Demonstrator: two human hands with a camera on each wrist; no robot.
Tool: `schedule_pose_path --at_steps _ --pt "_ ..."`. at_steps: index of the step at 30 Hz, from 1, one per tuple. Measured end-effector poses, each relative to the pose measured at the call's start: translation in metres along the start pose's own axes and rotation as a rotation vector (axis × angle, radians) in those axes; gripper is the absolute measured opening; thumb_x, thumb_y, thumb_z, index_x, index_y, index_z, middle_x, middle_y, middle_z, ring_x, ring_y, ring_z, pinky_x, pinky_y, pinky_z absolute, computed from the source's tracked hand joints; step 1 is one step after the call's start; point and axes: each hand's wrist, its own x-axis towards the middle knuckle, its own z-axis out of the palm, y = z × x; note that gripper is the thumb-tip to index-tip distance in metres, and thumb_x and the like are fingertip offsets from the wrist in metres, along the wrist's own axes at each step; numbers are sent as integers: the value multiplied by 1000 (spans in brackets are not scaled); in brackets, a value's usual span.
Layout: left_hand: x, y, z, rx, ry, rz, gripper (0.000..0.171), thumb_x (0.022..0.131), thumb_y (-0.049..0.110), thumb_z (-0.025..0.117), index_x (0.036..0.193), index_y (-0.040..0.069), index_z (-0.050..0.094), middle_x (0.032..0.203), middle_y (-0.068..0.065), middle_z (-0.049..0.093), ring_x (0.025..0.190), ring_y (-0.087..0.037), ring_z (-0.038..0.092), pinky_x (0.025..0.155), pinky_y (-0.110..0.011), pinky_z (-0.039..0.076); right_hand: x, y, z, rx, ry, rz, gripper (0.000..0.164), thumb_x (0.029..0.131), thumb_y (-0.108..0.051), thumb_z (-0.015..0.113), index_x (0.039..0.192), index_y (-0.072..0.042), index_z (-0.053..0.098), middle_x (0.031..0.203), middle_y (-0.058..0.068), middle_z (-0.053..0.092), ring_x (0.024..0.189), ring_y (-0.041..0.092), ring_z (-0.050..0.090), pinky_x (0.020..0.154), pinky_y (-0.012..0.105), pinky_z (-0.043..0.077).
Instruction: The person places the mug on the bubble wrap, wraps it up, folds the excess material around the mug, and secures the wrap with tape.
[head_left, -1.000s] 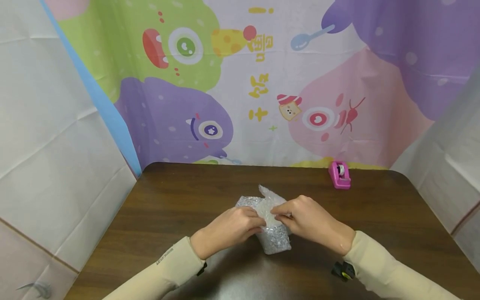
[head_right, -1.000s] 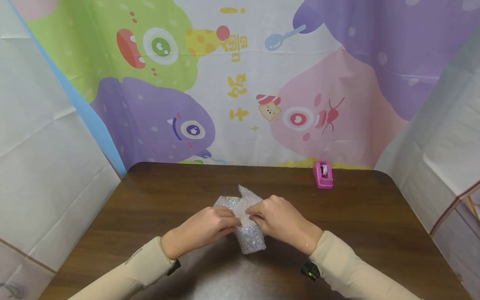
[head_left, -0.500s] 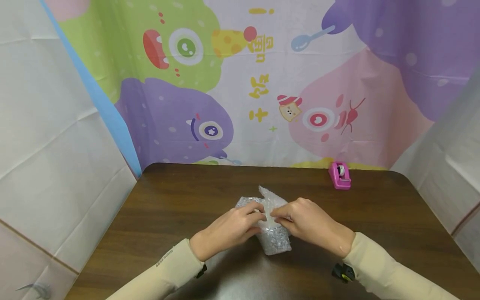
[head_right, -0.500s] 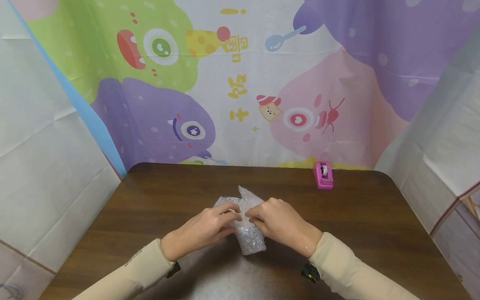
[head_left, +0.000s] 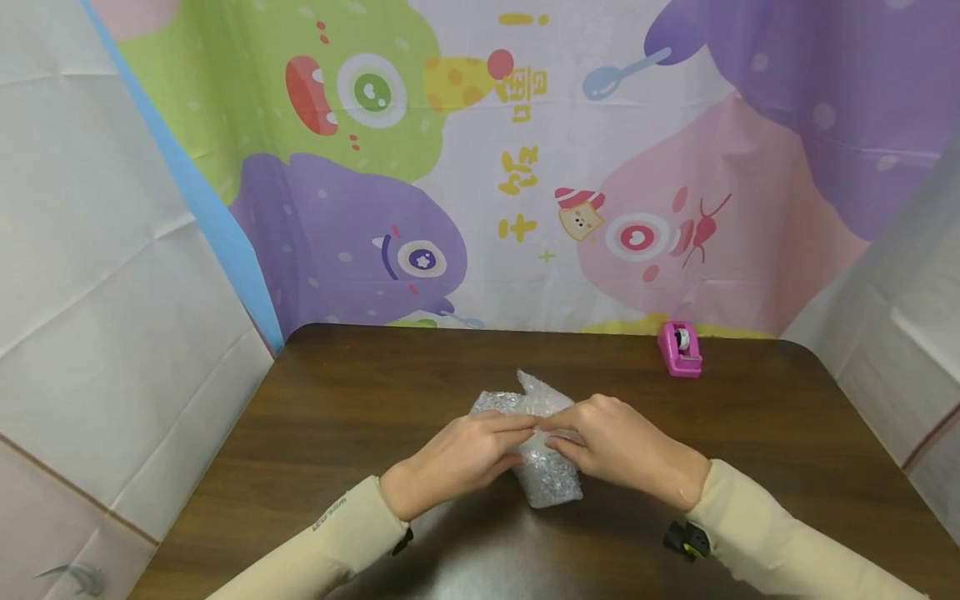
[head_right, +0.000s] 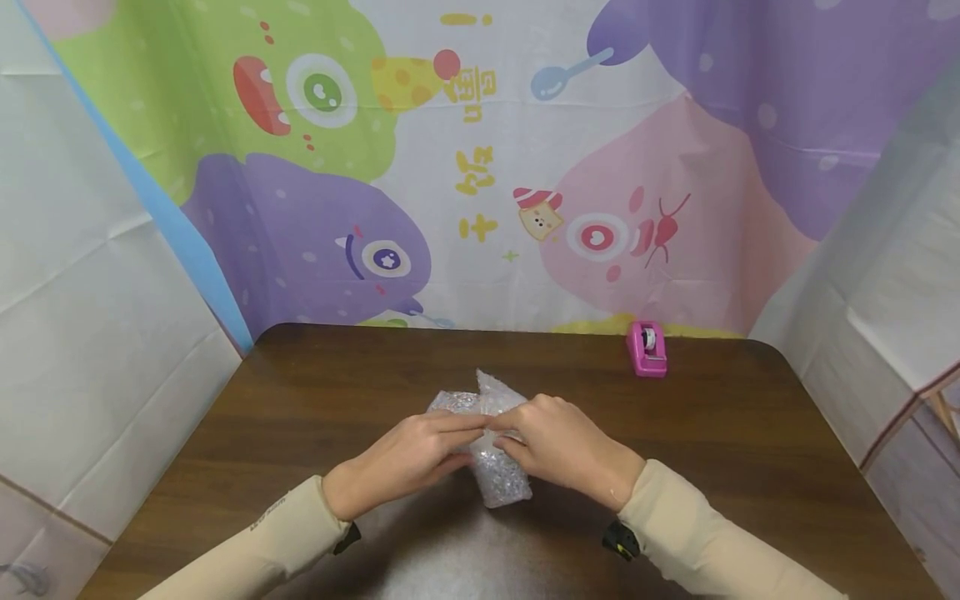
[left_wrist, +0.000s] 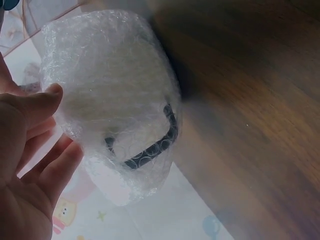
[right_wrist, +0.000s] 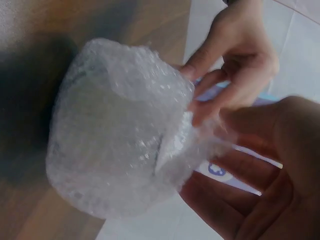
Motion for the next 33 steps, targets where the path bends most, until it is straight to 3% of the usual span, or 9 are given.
schedule_pose_path --at_steps 4,10,16,22,29,33 --pt "1 0 0 46 -15 6 33 92 21 78 124 12 73 135 2 69 110 -14 69 96 -24 55 5 5 -7 74 -21 37 18 99 -21 69 109 -9 80 99 -1 80 76 -1 68 67 25 59" --pt "3 0 0 112 -51 17 34 94 23 76 127 14 73 130 6 71 108 -13 69 93 -24 56 13 19 -15 134 46 95 14 98 -13 70 103 -5 79 93 1 79 70 1 63 62 22 55" --pt "4 1 0 126 -58 15 32 95 23 74 127 16 73 126 9 73 108 -11 69 92 -24 57 21 32 -19 139 39 157 13 94 -12 73 104 -4 77 95 4 78 84 12 72 75 39 62" --pt "5 1 1 147 -27 36 29 95 19 73 124 15 75 120 10 75 105 -9 69 89 -23 58 25 43 -20 173 -63 232 30 92 -19 76 114 1 72 111 15 76 102 29 73 88 47 60" --pt "6 1 2 174 -18 61 26 92 15 74 118 15 76 115 10 76 102 -8 69 88 -22 58 32 56 -18 260 -286 371 58 93 -33 77 132 7 61 124 22 71 118 36 68 100 52 55" --pt "7 2 3 182 -19 62 22 92 14 73 114 16 76 113 10 76 100 -7 69 86 -22 58 38 63 -11 296 -388 425 66 93 -38 76 135 9 58 126 23 70 119 37 67 101 51 55"
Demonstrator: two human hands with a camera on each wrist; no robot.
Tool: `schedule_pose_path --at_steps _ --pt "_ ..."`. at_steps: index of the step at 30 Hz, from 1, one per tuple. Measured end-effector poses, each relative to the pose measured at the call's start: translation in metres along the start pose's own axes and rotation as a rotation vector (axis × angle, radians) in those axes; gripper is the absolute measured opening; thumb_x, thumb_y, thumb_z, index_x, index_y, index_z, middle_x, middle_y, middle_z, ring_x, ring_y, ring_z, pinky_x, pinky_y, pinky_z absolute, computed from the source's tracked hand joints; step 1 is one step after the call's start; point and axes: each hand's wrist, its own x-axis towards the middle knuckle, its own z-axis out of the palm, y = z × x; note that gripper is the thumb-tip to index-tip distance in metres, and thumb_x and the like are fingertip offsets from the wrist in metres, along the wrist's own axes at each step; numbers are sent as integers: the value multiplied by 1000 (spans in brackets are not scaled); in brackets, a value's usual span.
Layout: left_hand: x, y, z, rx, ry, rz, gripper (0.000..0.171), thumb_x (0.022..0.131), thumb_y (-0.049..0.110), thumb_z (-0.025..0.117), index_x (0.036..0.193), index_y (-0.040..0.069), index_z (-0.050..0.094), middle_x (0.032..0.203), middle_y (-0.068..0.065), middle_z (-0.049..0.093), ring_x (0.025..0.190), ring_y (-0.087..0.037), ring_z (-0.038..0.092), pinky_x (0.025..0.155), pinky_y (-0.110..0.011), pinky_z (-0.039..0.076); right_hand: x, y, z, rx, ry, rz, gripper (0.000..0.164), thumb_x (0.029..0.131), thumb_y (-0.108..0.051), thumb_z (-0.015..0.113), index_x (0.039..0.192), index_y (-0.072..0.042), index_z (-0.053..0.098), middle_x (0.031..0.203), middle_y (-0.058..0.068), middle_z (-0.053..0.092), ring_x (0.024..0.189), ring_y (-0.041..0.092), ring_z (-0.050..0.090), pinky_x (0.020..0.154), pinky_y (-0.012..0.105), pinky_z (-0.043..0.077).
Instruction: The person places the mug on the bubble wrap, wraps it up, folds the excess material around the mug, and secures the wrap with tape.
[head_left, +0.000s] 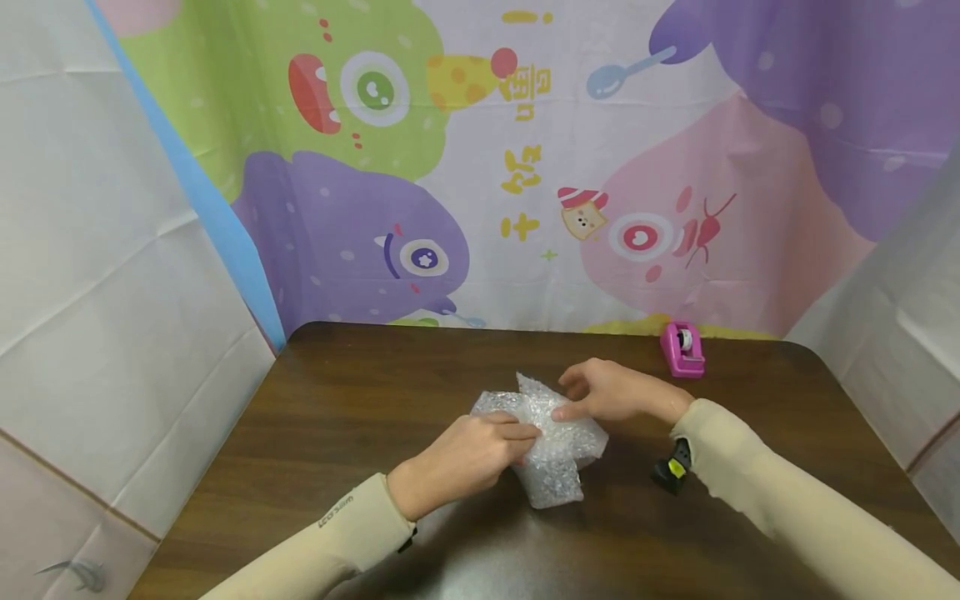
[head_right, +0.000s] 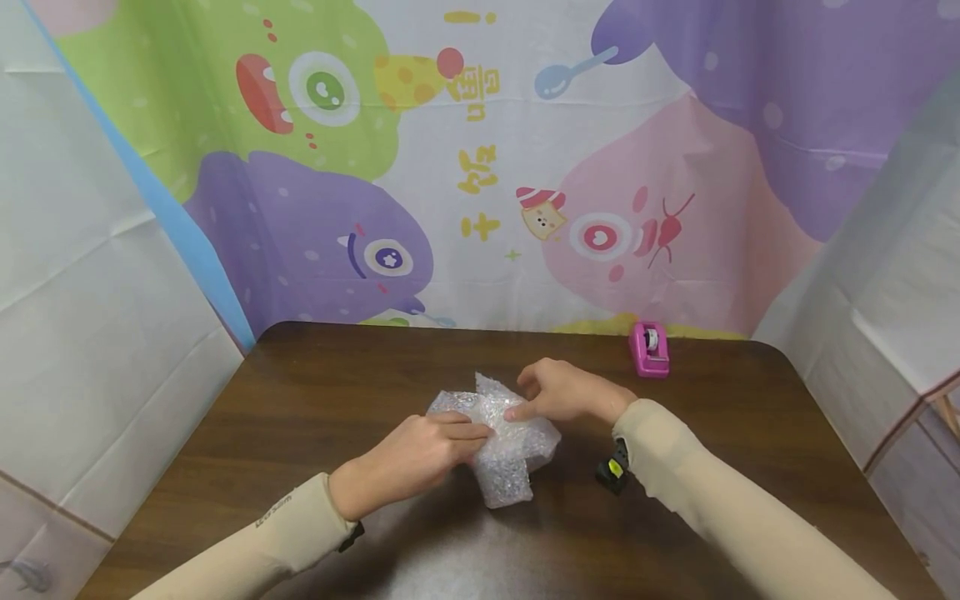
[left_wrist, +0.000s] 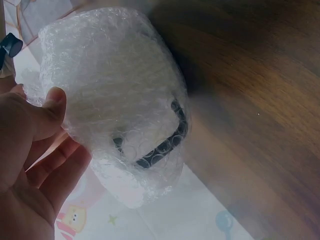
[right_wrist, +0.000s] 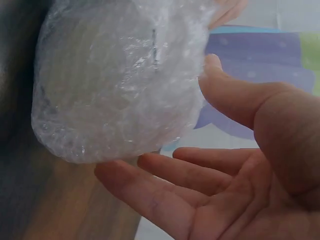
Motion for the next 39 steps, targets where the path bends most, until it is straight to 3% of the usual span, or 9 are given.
schedule_pose_path --at_steps 4,8,12,15,17,20,32,35,39 --pt "0 0 0 -8 3 -6 20 91 12 74 110 16 76 111 11 76 99 -7 69 83 -21 58 9 3 1 -18 -44 33 65 91 -38 78 131 11 61 124 22 71 112 31 70 96 46 58" --pt "1 1 -1 -14 2 -10 20 90 12 74 109 17 76 111 11 76 99 -7 69 83 -21 58 15 2 0 2 -87 84 53 89 -35 81 119 6 71 108 16 75 84 21 73 76 38 62" --pt "2 0 0 0 -2 -1 15 91 13 73 105 17 77 120 10 75 99 -8 68 83 -22 58 18 -1 0 66 -124 179 30 87 -33 84 85 -5 74 72 1 68 57 15 67 56 33 60" --pt "3 0 0 8 -9 5 7 92 13 72 97 18 76 129 8 72 96 -8 68 81 -23 58 21 -6 1 23 -123 215 44 85 -35 85 60 -14 55 53 -7 46 48 9 58 49 27 54" --pt "3 1 -1 9 -12 5 6 93 14 72 96 18 76 134 7 70 96 -9 68 82 -24 58 23 -9 2 -7 -113 241 50 83 -36 86 60 -16 46 53 -7 39 46 9 54 47 25 51" --pt "2 0 -1 4 -12 5 10 93 15 73 101 17 77 136 4 69 99 -11 69 87 -25 58 25 -12 3 -59 -86 264 46 80 -35 88 66 -14 49 60 -6 41 49 9 51 48 23 46" --pt "3 0 1 -35 -12 -13 6 92 17 76 96 14 74 126 -3 74 101 -14 72 89 -26 59 30 -23 13 -131 -47 342 34 78 -22 87 90 -3 61 82 10 67 53 25 68 50 33 57" --pt "2 0 1 -52 1 -23 21 90 19 78 108 11 73 124 -3 75 100 -15 72 88 -26 59 32 -25 15 -142 -30 366 36 77 -19 86 94 -2 60 84 12 66 53 25 68 48 32 56" --pt "2 1 2 -58 30 -40 54 87 19 81 137 12 63 116 5 77 92 -13 70 75 -26 60 35 -27 17 -148 -19 391 38 79 -19 87 98 0 60 88 15 65 52 26 68 48 33 57"
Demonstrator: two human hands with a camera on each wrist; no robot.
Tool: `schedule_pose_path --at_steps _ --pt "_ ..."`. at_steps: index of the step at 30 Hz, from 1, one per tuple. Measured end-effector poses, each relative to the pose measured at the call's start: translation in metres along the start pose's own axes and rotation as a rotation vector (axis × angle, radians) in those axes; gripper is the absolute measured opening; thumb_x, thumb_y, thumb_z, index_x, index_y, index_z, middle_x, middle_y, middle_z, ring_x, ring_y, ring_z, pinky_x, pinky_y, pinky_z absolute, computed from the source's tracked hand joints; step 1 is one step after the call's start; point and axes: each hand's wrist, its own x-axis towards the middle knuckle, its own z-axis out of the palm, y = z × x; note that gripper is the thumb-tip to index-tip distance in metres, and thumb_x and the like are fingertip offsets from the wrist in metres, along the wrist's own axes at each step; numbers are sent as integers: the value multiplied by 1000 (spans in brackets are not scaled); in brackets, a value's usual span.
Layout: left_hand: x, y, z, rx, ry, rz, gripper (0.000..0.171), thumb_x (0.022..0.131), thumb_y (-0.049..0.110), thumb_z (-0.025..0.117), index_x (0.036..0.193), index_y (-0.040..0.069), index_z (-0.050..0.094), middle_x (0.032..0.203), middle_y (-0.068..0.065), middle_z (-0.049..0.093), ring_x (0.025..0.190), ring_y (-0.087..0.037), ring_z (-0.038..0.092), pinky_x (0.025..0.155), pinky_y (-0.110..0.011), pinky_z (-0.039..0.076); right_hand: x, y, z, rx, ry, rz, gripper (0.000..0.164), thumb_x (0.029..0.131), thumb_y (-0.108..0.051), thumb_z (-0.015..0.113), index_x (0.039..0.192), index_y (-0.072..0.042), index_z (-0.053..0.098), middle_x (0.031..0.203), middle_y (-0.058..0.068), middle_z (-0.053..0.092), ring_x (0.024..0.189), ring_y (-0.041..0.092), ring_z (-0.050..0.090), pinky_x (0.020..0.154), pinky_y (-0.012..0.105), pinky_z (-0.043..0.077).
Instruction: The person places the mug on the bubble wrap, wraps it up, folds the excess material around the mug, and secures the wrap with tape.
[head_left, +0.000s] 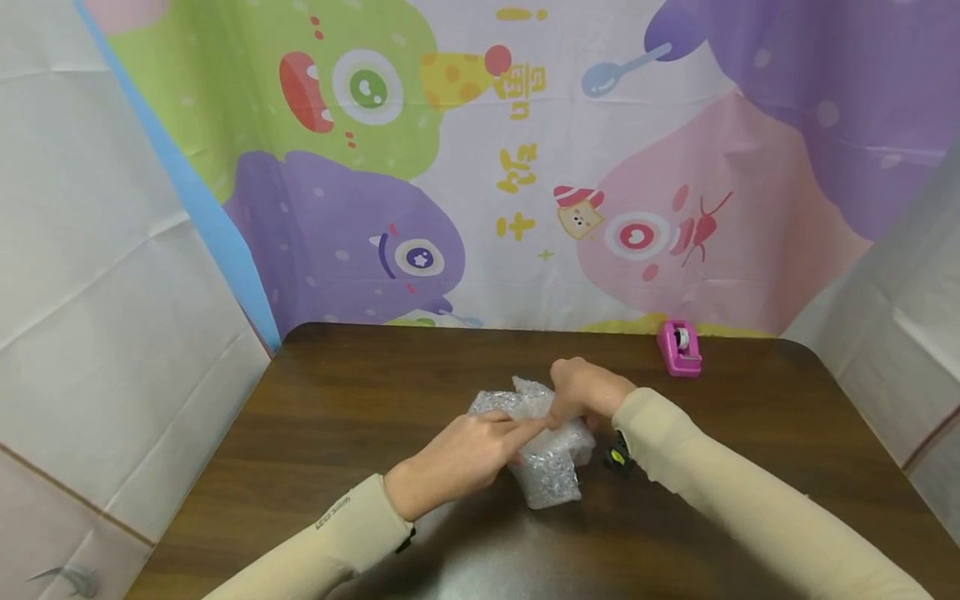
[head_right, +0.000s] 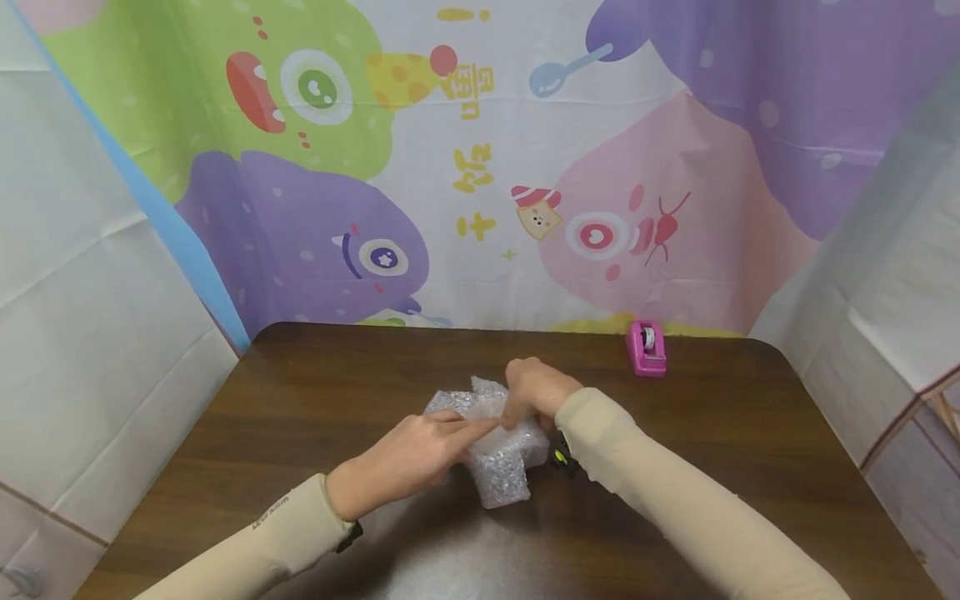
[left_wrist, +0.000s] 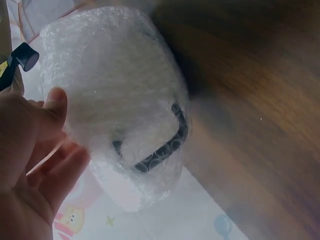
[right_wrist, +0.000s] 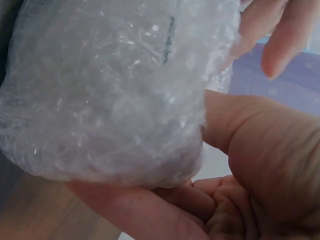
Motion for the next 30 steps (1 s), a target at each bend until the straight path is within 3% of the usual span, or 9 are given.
schedule_pose_path --at_steps 4,7,11,18,21,25,30 --pt "1 2 2 57 -27 2 62 84 12 82 143 17 61 120 10 75 88 -12 67 62 -26 58 1 -3 1 -12 4 13 34 81 -21 87 91 -1 62 84 16 64 52 26 68 47 33 56" --pt "4 4 1 110 -84 16 58 81 4 77 137 18 66 126 9 73 92 -12 66 61 -26 58 0 -4 1 -12 8 17 29 79 -16 86 86 -1 62 80 15 65 51 24 66 45 32 55" --pt "8 7 -3 154 -145 21 51 81 2 73 129 20 70 115 10 75 95 -13 64 62 -26 58 -1 -4 1 -12 -1 18 25 81 -13 84 86 -1 62 79 15 65 51 24 67 47 33 57" --pt "10 9 -2 157 -151 2 37 82 3 72 115 21 74 96 12 77 94 -12 66 59 -24 55 -6 -5 0 -33 -22 -13 42 80 -30 90 88 -4 58 80 12 64 52 24 67 49 32 55" --pt "11 9 -2 161 -174 -6 43 82 4 72 122 21 73 98 11 77 96 -13 66 56 -26 55 -3 -6 2 -50 -11 -11 45 77 -31 92 86 -3 58 78 13 64 53 25 68 46 32 53" --pt "11 9 -4 151 -198 2 50 84 4 70 131 18 70 112 9 77 98 -14 66 63 -27 58 0 -8 4 -75 9 3 45 75 -29 93 87 -1 60 77 14 64 57 29 71 43 32 53" --pt "13 5 -9 71 -173 12 48 81 3 68 127 15 72 113 5 76 98 -15 68 81 -28 59 1 -10 6 -66 16 20 40 77 -23 92 90 2 64 80 16 64 54 27 68 45 33 55"
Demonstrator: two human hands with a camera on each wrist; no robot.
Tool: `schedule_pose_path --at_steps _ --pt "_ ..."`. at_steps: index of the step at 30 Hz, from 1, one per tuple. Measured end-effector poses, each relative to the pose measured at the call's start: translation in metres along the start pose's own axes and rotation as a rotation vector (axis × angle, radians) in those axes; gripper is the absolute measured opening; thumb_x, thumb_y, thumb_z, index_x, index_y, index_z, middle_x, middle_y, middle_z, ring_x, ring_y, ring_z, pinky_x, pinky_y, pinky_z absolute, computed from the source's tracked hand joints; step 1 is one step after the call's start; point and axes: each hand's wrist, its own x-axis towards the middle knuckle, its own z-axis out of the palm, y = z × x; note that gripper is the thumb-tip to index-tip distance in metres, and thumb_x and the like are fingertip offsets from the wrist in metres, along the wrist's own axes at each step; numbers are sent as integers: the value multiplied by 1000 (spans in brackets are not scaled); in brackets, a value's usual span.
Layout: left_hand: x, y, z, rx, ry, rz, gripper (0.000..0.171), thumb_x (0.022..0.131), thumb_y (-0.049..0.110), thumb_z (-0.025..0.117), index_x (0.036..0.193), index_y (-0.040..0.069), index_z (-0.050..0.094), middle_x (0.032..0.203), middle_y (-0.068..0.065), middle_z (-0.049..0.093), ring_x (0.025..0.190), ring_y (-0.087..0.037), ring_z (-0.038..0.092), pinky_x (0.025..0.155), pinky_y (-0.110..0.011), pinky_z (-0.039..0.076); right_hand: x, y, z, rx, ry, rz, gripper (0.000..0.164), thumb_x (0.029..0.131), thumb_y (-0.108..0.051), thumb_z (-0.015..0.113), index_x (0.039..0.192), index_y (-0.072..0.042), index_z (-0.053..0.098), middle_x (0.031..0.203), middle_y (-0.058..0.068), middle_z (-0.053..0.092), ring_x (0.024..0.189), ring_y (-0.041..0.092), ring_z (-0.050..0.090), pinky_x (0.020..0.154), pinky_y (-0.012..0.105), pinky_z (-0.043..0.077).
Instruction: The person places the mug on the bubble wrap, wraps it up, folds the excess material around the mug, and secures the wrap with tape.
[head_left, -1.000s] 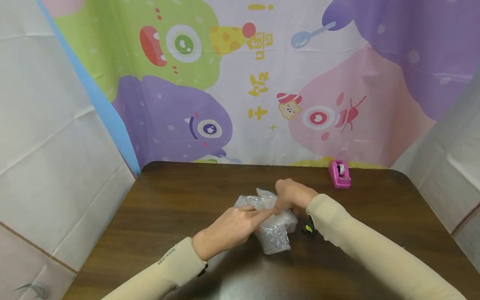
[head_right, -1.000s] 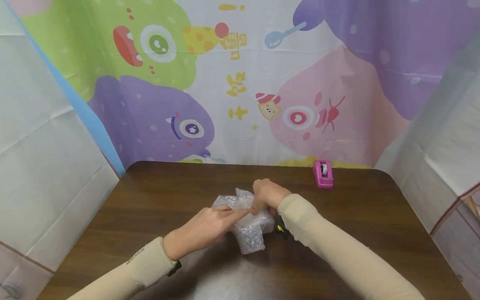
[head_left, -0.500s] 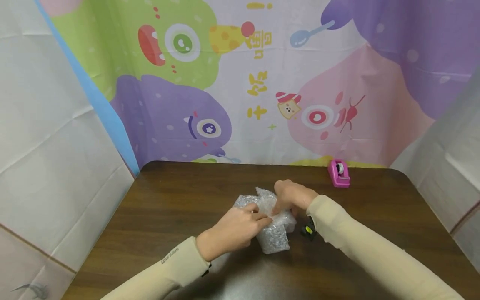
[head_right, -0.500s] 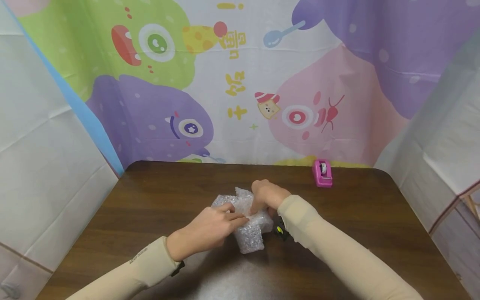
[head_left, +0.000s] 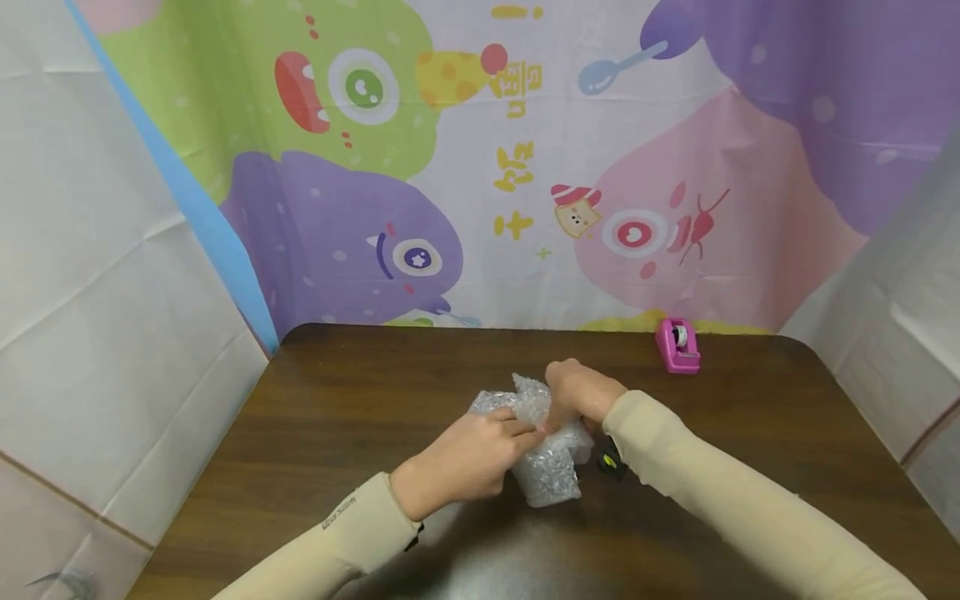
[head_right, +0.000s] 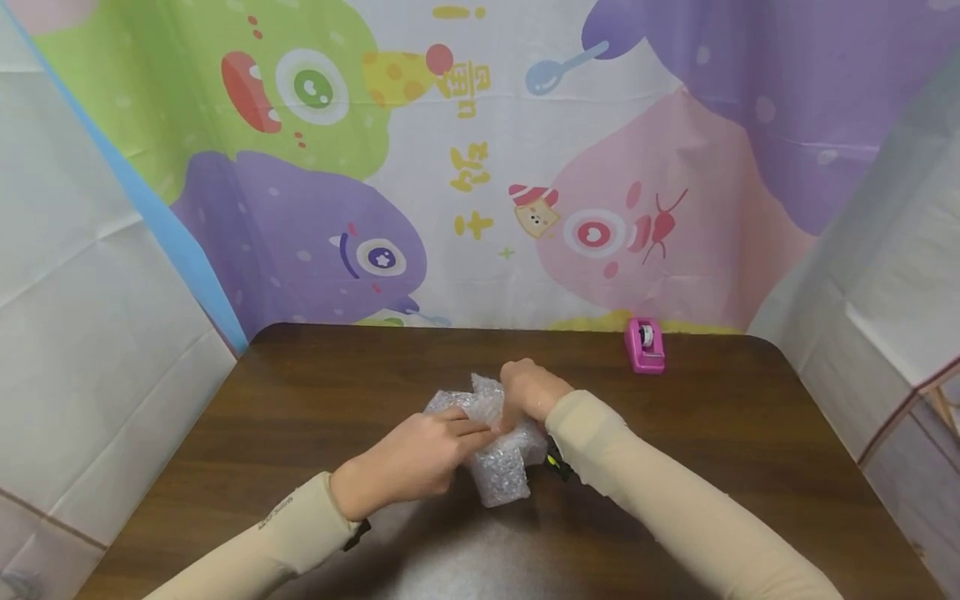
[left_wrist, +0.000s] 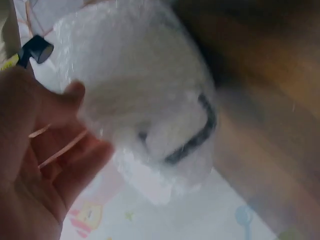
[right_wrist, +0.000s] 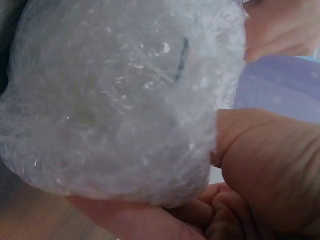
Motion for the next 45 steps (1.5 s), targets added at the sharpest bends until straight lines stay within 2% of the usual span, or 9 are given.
schedule_pose_path --at_steps 5,11,15,19,25,29,35,41,45 --pt "5 0 -6 -20 23 -4 38 85 22 71 122 14 74 106 4 75 93 -15 69 85 -29 57 0 -1 0 -4 -3 1 31 79 -15 89 90 3 66 78 17 66 52 26 67 45 34 56" --pt "9 4 -6 -27 -6 -52 41 93 42 68 121 13 75 102 3 75 95 -14 71 93 -29 56 0 -1 1 -3 3 -24 26 79 -9 85 92 2 65 81 16 64 53 26 67 45 34 56" --pt "10 7 -4 -45 -8 -84 44 94 51 69 115 13 76 105 2 76 97 -14 70 90 -29 57 -1 -1 2 -1 4 -22 24 80 -6 83 92 2 64 82 16 63 52 26 67 44 34 55" --pt "9 8 0 -66 25 -88 41 92 49 74 109 12 77 103 2 76 93 -14 70 86 -27 57 -2 -1 3 4 -4 -26 22 79 -3 82 90 2 64 82 15 64 53 26 66 45 33 56" --pt "8 10 3 -106 38 -101 41 92 42 76 120 12 72 102 1 75 94 -14 72 81 -29 60 -2 0 4 6 -19 -8 12 83 -3 76 86 1 65 78 17 66 48 26 67 43 32 55" --pt "8 11 4 -76 14 -97 30 93 39 76 113 17 71 97 5 74 89 -13 71 74 -29 60 -2 1 5 34 -29 6 17 86 -9 79 86 1 65 77 17 66 46 24 67 43 31 55" --pt "11 12 7 13 0 -70 21 95 39 71 98 19 73 103 6 77 89 -13 71 77 -26 59 -3 6 5 78 -25 0 24 87 -16 80 85 1 64 74 17 65 45 24 67 49 33 58" --pt "11 8 8 -50 -12 -84 21 96 38 70 86 20 67 78 6 69 76 -14 68 57 -28 53 -5 15 4 149 -26 -27 36 85 -28 84 90 -1 61 81 15 65 48 23 68 52 35 60" --pt "11 6 8 -67 -46 -86 23 98 39 67 85 20 65 74 6 65 76 -15 68 54 -29 51 -9 27 2 265 -86 -79 36 86 -31 82 79 -5 58 75 11 64 49 21 69 54 35 60"
